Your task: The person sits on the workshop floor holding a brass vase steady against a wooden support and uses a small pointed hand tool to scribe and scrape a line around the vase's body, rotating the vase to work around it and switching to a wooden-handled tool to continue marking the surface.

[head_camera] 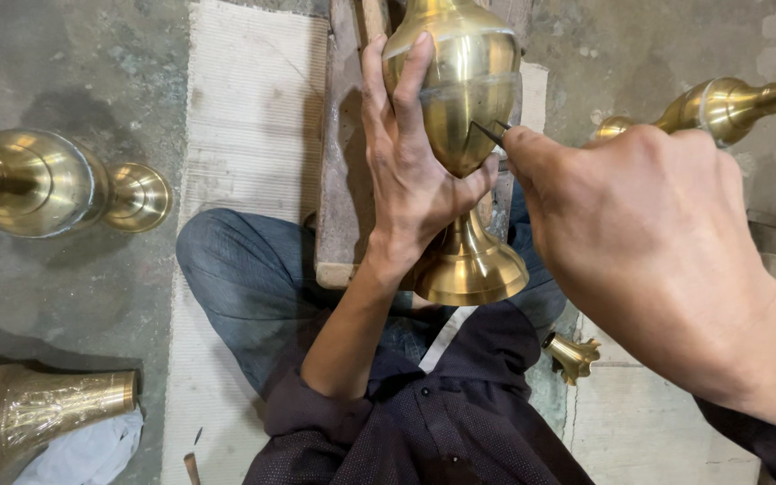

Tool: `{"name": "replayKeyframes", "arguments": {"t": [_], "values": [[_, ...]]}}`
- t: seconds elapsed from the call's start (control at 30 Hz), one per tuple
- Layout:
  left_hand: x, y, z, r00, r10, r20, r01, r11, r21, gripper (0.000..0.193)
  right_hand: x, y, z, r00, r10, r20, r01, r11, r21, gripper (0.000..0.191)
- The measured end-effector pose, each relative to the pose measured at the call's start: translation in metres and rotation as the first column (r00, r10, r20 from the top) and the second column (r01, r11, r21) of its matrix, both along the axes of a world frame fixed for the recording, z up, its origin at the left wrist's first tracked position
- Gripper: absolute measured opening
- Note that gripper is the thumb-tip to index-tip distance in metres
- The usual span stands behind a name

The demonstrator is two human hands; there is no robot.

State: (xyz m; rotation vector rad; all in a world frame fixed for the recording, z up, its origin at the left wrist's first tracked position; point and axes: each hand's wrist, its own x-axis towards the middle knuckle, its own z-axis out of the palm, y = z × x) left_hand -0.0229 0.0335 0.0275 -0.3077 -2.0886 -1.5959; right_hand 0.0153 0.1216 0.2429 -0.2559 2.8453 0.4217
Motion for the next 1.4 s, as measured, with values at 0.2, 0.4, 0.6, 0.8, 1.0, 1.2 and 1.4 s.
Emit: {"name": "replayKeyframes", "arguments": {"t": [0.2,0.4,0.6,0.8,1.0,1.2,1.4], "values": [[0.001,0.001,-0.002,1.000,0.012,-0.008,-0.012,1.000,-0.002,0.119,0.000,0.003,-0.001,0.997,0.073,-0.009,-0.073,0.997,0.010,0.035],[-0.001,0.003,-0.003,1.000,0.027,-0.002,-0.027,0.999,-0.027,0.118,0.000,0.009,-0.005,0.992,0.110,0.059,-0.115,0.989,0.091,0.031],[-0.004,0.003,-0.002,1.000,0.016,-0.021,-0.017,0.999,-0.047,0.125,-0.004,0.040,-0.008,0.992,0.116,-0.040,-0.118,0.992,-0.053,0.029],[-0.003,0.004,0.001,1.000,0.007,0.022,-0.005,0.997,-0.081,0.127,-0.018,0.078,-0.022,0.950,0.260,-0.172,-0.278,0.957,-0.087,0.031],[-0.009,0.007,-0.004,1.000,0.000,0.021,0.002,0.995,-0.100,0.125,-0.048,0.108,-0.028,0.872,0.479,-0.101,-0.480,0.877,0.012,0.035],[-0.005,0.008,-0.002,0.998,-0.062,0.027,0.064,0.995,-0.081,0.120,-0.068,0.127,-0.029,0.714,0.693,0.096,-0.678,0.651,0.343,0.044],[-0.002,0.008,0.003,0.998,-0.031,0.055,0.039,0.986,-0.160,0.120,-0.080,0.128,-0.031,0.572,0.818,0.065,-0.788,0.525,0.322,0.056]]}}
